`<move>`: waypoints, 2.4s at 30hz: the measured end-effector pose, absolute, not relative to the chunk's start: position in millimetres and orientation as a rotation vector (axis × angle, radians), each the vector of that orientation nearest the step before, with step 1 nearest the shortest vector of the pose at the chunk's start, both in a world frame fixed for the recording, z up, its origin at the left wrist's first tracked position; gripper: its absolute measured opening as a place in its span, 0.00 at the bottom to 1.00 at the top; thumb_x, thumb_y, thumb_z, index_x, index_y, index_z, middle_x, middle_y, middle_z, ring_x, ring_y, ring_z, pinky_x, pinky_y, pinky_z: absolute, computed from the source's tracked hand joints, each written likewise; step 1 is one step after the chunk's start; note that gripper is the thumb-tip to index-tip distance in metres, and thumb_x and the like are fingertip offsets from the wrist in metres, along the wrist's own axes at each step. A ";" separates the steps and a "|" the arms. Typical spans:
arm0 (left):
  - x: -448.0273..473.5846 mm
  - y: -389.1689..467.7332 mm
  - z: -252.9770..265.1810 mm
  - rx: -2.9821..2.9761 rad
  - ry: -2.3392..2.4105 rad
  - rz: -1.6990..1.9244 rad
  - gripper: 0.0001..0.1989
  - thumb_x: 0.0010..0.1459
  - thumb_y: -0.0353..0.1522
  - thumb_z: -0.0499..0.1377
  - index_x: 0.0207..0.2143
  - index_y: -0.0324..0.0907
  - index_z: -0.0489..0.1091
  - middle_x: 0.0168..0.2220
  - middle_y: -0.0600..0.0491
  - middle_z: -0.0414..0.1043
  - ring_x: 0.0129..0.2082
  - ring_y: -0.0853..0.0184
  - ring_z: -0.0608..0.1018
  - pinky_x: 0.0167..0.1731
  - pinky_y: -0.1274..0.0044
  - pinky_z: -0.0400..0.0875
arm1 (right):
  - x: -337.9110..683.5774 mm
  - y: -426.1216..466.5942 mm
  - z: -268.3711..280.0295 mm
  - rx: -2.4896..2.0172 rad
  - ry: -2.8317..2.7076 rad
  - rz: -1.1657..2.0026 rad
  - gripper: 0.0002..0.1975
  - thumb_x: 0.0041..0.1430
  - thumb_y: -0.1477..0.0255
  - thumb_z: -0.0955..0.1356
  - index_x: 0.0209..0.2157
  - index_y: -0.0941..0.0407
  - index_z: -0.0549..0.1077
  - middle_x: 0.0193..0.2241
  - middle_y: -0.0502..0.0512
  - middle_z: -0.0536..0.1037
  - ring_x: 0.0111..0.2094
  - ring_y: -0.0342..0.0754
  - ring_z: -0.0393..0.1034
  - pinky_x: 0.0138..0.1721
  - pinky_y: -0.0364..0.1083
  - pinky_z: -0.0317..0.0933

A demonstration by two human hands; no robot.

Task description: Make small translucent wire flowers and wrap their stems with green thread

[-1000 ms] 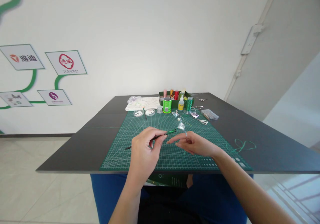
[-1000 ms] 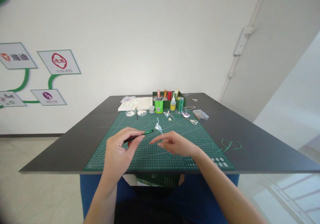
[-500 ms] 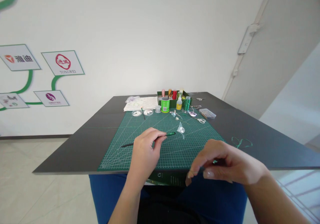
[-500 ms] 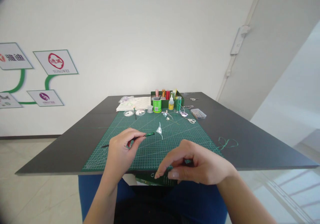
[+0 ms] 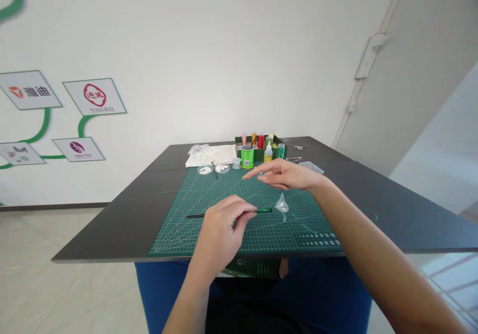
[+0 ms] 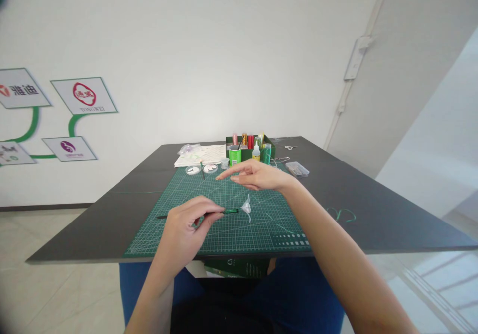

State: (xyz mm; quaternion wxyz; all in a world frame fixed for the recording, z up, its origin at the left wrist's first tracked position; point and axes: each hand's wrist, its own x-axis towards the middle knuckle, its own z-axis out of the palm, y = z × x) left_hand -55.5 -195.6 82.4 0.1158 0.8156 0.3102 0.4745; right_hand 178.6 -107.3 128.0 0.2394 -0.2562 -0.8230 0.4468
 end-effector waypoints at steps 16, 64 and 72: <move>-64.3 -177.5 73.9 2.291 1.104 1.579 0.07 0.63 0.27 0.59 0.34 0.42 0.77 0.32 0.52 0.78 0.30 0.68 0.78 0.35 0.76 0.74 | 171.6 -183.2 47.2 -0.680 -1.971 1.695 0.25 0.67 0.61 0.67 0.60 0.60 0.71 0.13 0.40 0.60 0.12 0.36 0.50 0.14 0.35 0.46; -57.8 -133.6 90.0 1.910 0.924 1.527 0.04 0.56 0.28 0.64 0.33 0.41 0.79 0.28 0.54 0.73 0.25 0.71 0.69 0.26 0.79 0.64 | 200.9 -81.6 18.4 -1.303 -1.293 1.124 0.15 0.56 0.65 0.71 0.43 0.56 0.67 0.25 0.48 0.74 0.15 0.39 0.64 0.14 0.38 0.51; -48.5 -73.9 92.2 1.971 0.989 1.417 0.06 0.56 0.26 0.63 0.36 0.40 0.78 0.31 0.52 0.77 0.26 0.71 0.72 0.29 0.78 0.67 | 175.6 -72.0 53.7 -1.094 -1.554 0.807 0.14 0.58 0.64 0.69 0.43 0.58 0.74 0.45 0.61 0.79 0.20 0.41 0.71 0.13 0.39 0.56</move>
